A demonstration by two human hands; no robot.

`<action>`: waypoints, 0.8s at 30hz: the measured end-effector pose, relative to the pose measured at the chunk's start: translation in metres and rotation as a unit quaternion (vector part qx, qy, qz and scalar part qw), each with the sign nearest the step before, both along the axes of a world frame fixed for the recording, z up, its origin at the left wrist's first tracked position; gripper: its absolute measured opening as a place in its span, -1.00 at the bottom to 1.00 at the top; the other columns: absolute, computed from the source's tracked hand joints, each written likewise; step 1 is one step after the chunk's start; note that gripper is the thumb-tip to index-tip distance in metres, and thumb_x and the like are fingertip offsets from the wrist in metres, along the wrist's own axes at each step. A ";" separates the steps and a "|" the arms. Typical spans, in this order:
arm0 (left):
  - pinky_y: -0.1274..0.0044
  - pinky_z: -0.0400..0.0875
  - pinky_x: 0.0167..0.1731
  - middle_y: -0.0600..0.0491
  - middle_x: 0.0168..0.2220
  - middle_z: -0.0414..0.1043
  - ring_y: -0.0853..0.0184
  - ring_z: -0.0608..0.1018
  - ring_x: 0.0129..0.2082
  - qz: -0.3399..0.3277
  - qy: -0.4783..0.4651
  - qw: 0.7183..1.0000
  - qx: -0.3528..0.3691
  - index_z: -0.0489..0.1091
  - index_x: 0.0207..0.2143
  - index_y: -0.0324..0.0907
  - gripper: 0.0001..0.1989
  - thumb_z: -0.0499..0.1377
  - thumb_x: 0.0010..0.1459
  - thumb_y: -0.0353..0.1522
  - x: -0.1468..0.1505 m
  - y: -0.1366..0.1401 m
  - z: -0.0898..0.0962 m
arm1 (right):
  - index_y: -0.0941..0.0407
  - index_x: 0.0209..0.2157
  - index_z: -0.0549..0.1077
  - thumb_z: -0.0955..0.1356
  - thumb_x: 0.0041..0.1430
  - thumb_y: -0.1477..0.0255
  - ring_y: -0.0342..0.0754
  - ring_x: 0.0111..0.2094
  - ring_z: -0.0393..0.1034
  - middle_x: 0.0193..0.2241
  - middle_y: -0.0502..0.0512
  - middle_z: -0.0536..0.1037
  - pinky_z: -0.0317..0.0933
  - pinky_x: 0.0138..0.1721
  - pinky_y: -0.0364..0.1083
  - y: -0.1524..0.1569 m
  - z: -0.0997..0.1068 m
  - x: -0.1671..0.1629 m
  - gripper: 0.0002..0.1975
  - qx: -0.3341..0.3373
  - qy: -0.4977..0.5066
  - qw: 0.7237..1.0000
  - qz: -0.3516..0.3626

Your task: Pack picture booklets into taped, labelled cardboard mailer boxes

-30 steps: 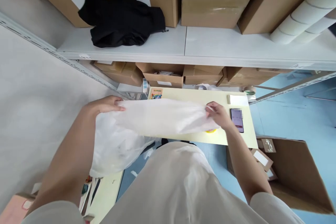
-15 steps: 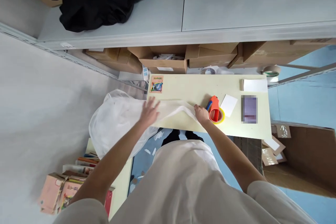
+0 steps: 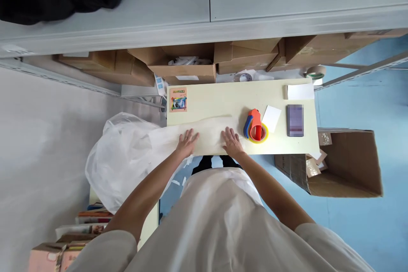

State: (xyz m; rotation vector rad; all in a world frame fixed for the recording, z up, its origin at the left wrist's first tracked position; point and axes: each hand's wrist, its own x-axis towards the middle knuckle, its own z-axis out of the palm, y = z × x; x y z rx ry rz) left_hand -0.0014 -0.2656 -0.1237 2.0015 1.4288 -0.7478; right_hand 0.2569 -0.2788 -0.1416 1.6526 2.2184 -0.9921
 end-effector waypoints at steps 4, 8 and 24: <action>-0.05 -0.19 0.18 -0.10 0.38 -0.39 -0.03 -0.27 0.34 0.006 -0.014 1.000 0.020 -0.15 0.32 0.05 -0.14 0.05 0.02 -0.61 -0.008 0.010 -0.005 | 0.21 0.33 -0.17 0.27 0.19 0.39 0.19 0.36 -0.45 0.36 0.35 -0.30 -0.20 0.26 0.19 -0.016 -0.003 -0.007 -0.23 -0.044 -0.042 0.997 -0.054; -0.08 -0.12 0.15 -0.12 0.38 -0.48 -0.11 -0.30 0.33 0.054 -0.016 0.998 -0.020 -0.17 0.33 -0.01 -0.10 0.04 -0.03 -0.64 -0.009 0.013 -0.001 | 0.22 0.32 -0.12 0.30 0.18 0.37 0.22 0.35 -0.38 0.35 0.36 -0.26 -0.13 0.23 0.20 -0.018 0.011 -0.014 -0.24 -0.048 -0.070 0.994 -0.074; 0.31 0.21 0.12 -0.13 0.02 0.38 0.11 0.36 0.12 0.497 -0.250 0.812 0.173 0.31 -0.02 -0.18 -0.63 0.13 0.08 -0.43 -0.089 0.132 -0.033 | 0.14 -0.06 0.40 0.45 -0.13 0.47 0.05 -0.03 0.41 -0.03 0.22 0.48 0.30 -0.04 -0.01 0.164 0.004 -0.154 -0.49 -0.215 0.353 0.822 -0.392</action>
